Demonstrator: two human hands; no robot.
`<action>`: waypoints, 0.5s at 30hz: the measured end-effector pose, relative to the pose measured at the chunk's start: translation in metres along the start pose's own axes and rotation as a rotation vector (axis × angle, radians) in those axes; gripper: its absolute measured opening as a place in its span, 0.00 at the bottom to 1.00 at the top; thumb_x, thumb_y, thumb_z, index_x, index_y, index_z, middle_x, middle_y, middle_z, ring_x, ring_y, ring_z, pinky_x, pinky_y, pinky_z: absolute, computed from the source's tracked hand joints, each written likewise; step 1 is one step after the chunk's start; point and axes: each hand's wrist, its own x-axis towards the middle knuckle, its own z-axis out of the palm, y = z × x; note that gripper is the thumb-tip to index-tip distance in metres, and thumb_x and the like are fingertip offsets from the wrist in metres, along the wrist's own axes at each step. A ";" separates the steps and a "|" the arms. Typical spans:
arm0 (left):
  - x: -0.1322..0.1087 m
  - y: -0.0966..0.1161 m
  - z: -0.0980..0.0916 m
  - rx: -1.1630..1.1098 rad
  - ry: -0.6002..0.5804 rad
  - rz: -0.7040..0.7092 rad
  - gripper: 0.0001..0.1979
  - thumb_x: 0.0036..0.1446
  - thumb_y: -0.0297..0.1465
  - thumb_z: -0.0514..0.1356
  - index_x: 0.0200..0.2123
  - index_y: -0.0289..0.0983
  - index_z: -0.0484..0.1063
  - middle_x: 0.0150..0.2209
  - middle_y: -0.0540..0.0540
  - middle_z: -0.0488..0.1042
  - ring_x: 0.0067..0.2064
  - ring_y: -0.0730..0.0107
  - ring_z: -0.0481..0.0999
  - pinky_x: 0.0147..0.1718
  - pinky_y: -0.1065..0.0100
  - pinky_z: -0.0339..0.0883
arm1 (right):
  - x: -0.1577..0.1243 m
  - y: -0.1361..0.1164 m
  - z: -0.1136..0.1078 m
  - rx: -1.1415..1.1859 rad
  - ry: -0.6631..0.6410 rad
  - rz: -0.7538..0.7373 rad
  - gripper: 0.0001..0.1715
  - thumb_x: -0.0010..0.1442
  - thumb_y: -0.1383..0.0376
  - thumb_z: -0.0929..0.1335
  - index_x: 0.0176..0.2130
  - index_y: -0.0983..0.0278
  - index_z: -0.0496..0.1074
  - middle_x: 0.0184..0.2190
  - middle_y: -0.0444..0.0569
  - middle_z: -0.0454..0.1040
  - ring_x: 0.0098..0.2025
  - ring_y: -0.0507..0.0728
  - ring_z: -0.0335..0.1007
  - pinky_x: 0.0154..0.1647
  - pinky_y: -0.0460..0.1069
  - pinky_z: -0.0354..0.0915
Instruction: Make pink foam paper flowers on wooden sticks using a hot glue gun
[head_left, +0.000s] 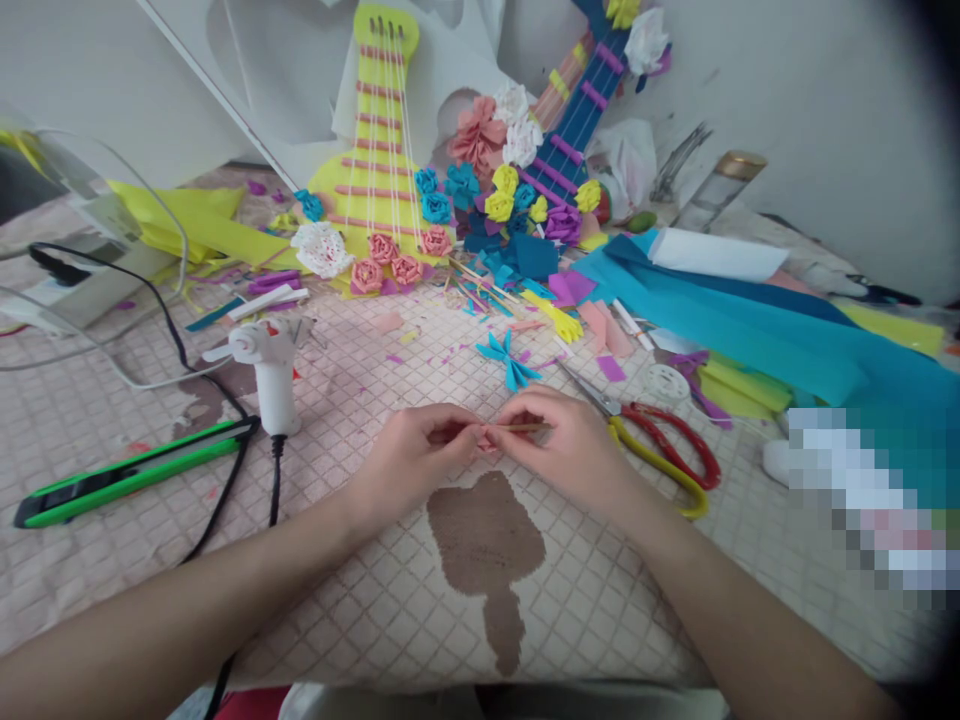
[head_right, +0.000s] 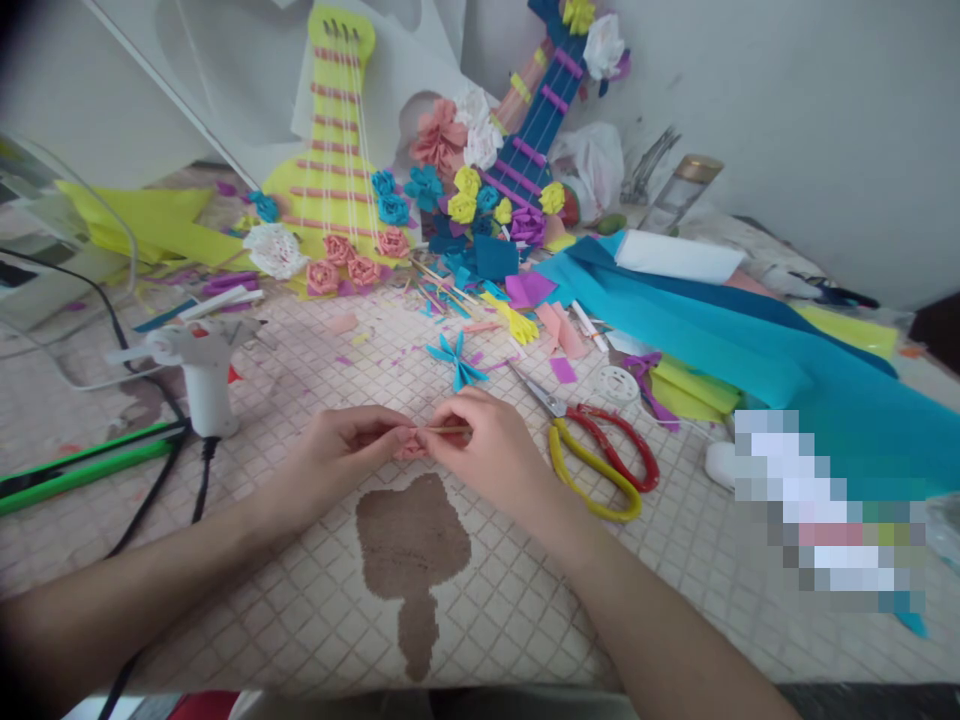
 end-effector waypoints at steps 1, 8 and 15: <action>0.000 0.000 0.000 0.000 0.008 -0.006 0.12 0.57 0.36 0.55 0.34 0.35 0.75 0.32 0.46 0.79 0.35 0.67 0.77 0.34 0.69 0.70 | 0.000 -0.001 0.000 -0.014 0.002 0.000 0.04 0.53 0.67 0.68 0.27 0.63 0.71 0.27 0.45 0.70 0.31 0.51 0.67 0.32 0.47 0.66; 0.001 0.001 0.000 0.005 0.036 0.000 0.10 0.57 0.34 0.56 0.32 0.35 0.75 0.32 0.46 0.79 0.35 0.68 0.77 0.34 0.70 0.70 | -0.002 -0.002 0.004 -0.028 0.040 -0.018 0.03 0.53 0.67 0.68 0.28 0.64 0.71 0.28 0.45 0.69 0.31 0.51 0.67 0.30 0.46 0.66; 0.002 0.000 -0.001 0.044 0.045 -0.003 0.10 0.56 0.34 0.56 0.32 0.35 0.75 0.32 0.46 0.79 0.34 0.67 0.77 0.32 0.70 0.70 | 0.000 -0.002 0.000 -0.017 0.019 -0.065 0.04 0.55 0.69 0.67 0.31 0.63 0.73 0.29 0.45 0.71 0.31 0.50 0.68 0.31 0.45 0.65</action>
